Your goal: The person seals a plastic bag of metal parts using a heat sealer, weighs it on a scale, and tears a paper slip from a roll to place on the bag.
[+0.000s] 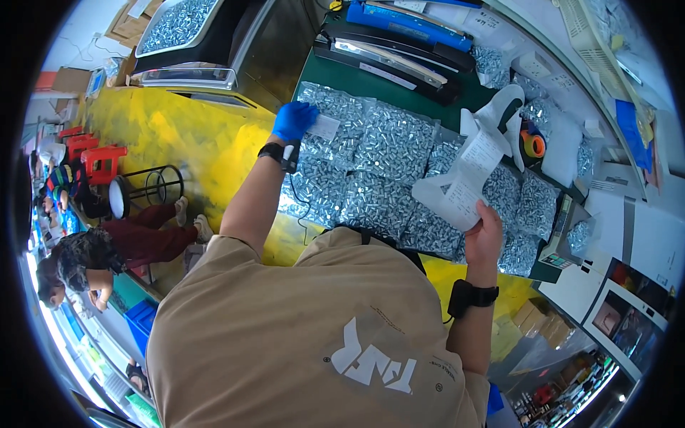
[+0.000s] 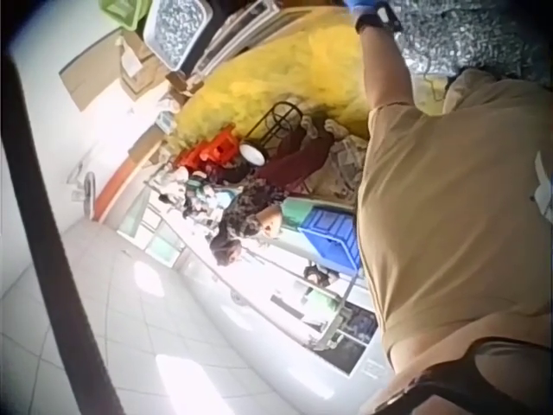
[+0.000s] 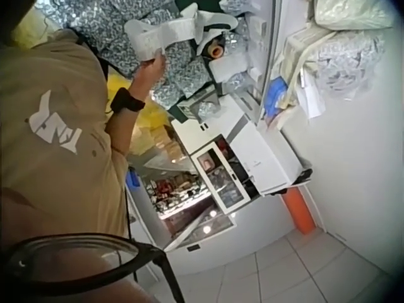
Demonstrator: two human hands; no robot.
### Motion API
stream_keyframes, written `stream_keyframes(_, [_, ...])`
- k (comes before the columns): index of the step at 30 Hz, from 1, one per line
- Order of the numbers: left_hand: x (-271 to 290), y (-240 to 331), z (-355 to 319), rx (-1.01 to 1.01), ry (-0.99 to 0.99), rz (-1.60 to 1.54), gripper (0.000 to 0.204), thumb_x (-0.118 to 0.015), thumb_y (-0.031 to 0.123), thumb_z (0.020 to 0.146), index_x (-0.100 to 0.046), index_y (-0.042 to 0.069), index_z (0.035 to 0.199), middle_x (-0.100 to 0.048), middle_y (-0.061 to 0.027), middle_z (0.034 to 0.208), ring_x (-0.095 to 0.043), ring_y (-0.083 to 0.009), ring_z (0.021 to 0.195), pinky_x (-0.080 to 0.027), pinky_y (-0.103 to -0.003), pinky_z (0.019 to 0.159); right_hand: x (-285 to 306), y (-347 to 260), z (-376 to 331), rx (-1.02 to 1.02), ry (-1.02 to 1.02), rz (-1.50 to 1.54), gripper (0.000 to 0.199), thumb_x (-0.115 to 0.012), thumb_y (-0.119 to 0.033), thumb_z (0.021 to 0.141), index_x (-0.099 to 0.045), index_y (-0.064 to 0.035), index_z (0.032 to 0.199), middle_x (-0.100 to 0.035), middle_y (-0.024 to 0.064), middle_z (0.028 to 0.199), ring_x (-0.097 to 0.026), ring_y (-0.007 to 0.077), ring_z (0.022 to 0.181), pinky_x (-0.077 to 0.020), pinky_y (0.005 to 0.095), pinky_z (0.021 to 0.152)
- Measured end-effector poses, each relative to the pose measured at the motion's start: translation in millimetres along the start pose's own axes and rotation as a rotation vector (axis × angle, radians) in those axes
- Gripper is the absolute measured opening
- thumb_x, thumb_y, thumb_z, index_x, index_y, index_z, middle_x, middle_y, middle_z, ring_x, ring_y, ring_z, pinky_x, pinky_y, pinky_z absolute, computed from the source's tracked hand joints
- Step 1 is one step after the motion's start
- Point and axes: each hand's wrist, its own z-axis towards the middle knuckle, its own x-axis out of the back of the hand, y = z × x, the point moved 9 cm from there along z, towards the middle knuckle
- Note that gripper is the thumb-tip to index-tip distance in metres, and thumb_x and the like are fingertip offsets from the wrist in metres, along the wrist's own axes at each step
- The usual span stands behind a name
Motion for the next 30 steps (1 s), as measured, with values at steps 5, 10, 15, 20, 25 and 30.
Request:
stream_keyframes(5, [-184,87,-73,0.113,-0.496,-0.311,0.031,-0.051,0.012,0.095,-0.057,0.002,0.124,-0.067,-0.0087,0.101,-0.063,-0.019,0.096,-0.05,-0.032,0.089,-16,8,-14,0.059,-0.058,0.005,0.014,-0.057,-0.012,0.091,-0.061,0.0006,0.097,-0.064,0.012,0.104,-0.062,0.0209,0.098,-0.0503,0.0355,0.083])
stream_keyframes(10, [-288,154,-150,-0.169,-0.658,-0.239,0.044,-0.056,0.005,0.092,-0.05,0.014,0.135,-0.062,-0.0033,0.098,-0.057,-0.011,0.089,-0.048,-0.029,0.087,-41,6,-30,0.06,-0.229,-0.145,0.021,-0.055,-0.014,0.092,-0.061,0.0032,0.103,-0.064,0.0119,0.103,-0.062,0.0199,0.096,-0.0492,0.0335,0.084])
stream_keyframes(15, [-312,156,-178,-0.193,-0.718,-0.131,0.046,-0.062,0.003,0.088,-0.052,0.014,0.132,-0.06,-0.0021,0.096,-0.055,-0.0084,0.086,-0.048,-0.026,0.083,-13,10,-25,0.02,-0.244,0.077,0.028,-0.054,-0.017,0.093,-0.06,0.0059,0.108,-0.065,0.013,0.104,-0.063,0.0209,0.096,-0.0488,0.0339,0.085])
stream_keyframes(20, [-311,150,-199,-0.293,-0.573,0.233,0.036,-0.066,0.005,0.086,-0.06,0.013,0.121,-0.063,-0.0034,0.093,-0.058,-0.0079,0.08,-0.05,-0.025,0.077,-7,22,-12,-0.114,-0.26,0.091,0.036,-0.053,-0.021,0.093,-0.055,0.0046,0.118,-0.063,0.0155,0.11,-0.063,0.0253,0.1,-0.0473,0.0383,0.091])
stream_keyframes(25, [-298,145,-208,-0.377,-0.336,0.275,0.023,-0.069,0.008,0.085,-0.068,0.011,0.108,-0.066,-0.005,0.093,-0.061,-0.0099,0.077,-0.052,-0.026,0.072,-2,47,1,-0.267,-0.284,0.085,0.037,-0.053,-0.022,0.092,-0.055,0.004,0.119,-0.063,0.0155,0.111,-0.063,0.0266,0.1,-0.0475,0.0401,0.092])
stream_keyframes(30, [-271,133,-206,-0.352,-0.208,0.166,0.015,-0.07,0.008,0.084,-0.071,0.009,0.1,-0.067,-0.0058,0.097,-0.064,-0.0121,0.084,-0.05,-0.024,0.076,-23,57,6,-0.326,-0.302,0.021,0.034,-0.054,-0.023,0.093,-0.056,0.0006,0.117,-0.064,0.0123,0.11,-0.063,0.0245,0.097,-0.0488,0.0392,0.088])
